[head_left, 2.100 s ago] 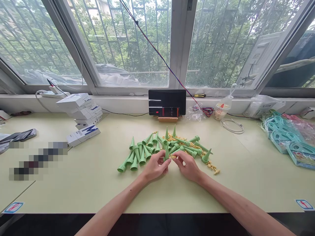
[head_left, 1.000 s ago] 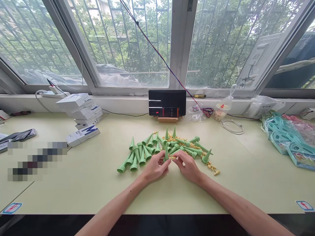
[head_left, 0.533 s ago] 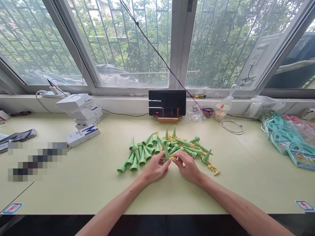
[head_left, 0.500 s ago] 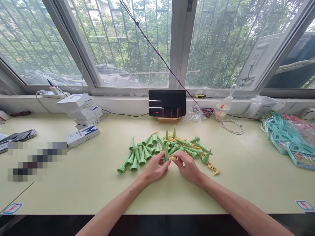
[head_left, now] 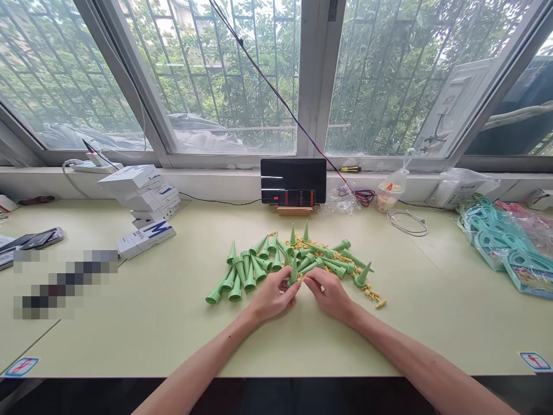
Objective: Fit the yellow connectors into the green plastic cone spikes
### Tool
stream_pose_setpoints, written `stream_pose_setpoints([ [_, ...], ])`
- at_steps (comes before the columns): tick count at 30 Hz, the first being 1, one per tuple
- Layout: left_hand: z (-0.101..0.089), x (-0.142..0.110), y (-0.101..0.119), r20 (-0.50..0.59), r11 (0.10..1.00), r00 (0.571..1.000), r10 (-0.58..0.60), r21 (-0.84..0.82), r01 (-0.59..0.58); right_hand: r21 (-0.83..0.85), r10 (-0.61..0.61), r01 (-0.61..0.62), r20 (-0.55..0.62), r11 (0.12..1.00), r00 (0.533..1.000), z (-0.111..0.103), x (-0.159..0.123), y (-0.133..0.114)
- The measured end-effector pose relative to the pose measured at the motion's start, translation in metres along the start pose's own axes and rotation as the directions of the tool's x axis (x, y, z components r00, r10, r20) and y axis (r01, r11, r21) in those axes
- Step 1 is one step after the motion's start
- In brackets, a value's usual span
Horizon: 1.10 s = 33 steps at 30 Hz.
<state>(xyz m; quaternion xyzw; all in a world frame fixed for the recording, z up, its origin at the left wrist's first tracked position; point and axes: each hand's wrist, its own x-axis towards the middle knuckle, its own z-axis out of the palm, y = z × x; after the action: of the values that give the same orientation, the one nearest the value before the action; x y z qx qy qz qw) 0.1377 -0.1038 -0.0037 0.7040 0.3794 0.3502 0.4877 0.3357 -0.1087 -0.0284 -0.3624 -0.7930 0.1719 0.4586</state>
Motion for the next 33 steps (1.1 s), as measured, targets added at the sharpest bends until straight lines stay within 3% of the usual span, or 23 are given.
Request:
stream_pose_setpoints([
  [8, -0.0001, 0.0008, -0.0043, 0.019, 0.999, 1.000, -0.005, 0.039, 0.004, 0.006, 0.000, 0.000, -0.039, 1.000, 0.999, -0.0004, -0.0022, -0.0018],
  [18, 0.0011, 0.0006, -0.0027, -0.025, 1.000, 1.000, 0.009, -0.022, -0.010, 0.030, -0.005, 0.005, -0.027, 1.000, 1.000, -0.0004, -0.0005, -0.0036],
  [25, 0.0006, 0.0008, -0.0058, 0.005, 1.000, 1.000, -0.012, 0.027, 0.012, -0.013, 0.008, -0.008, -0.001, 1.000, 1.000, 0.0011, -0.0005, 0.0022],
  [33, 0.0011, 0.0018, -0.0081, 0.001, 1.000, 1.000, -0.013, 0.028, 0.013, 0.064, 0.036, -0.034, -0.025, 0.997, 0.999, 0.0006, 0.0000, -0.0020],
])
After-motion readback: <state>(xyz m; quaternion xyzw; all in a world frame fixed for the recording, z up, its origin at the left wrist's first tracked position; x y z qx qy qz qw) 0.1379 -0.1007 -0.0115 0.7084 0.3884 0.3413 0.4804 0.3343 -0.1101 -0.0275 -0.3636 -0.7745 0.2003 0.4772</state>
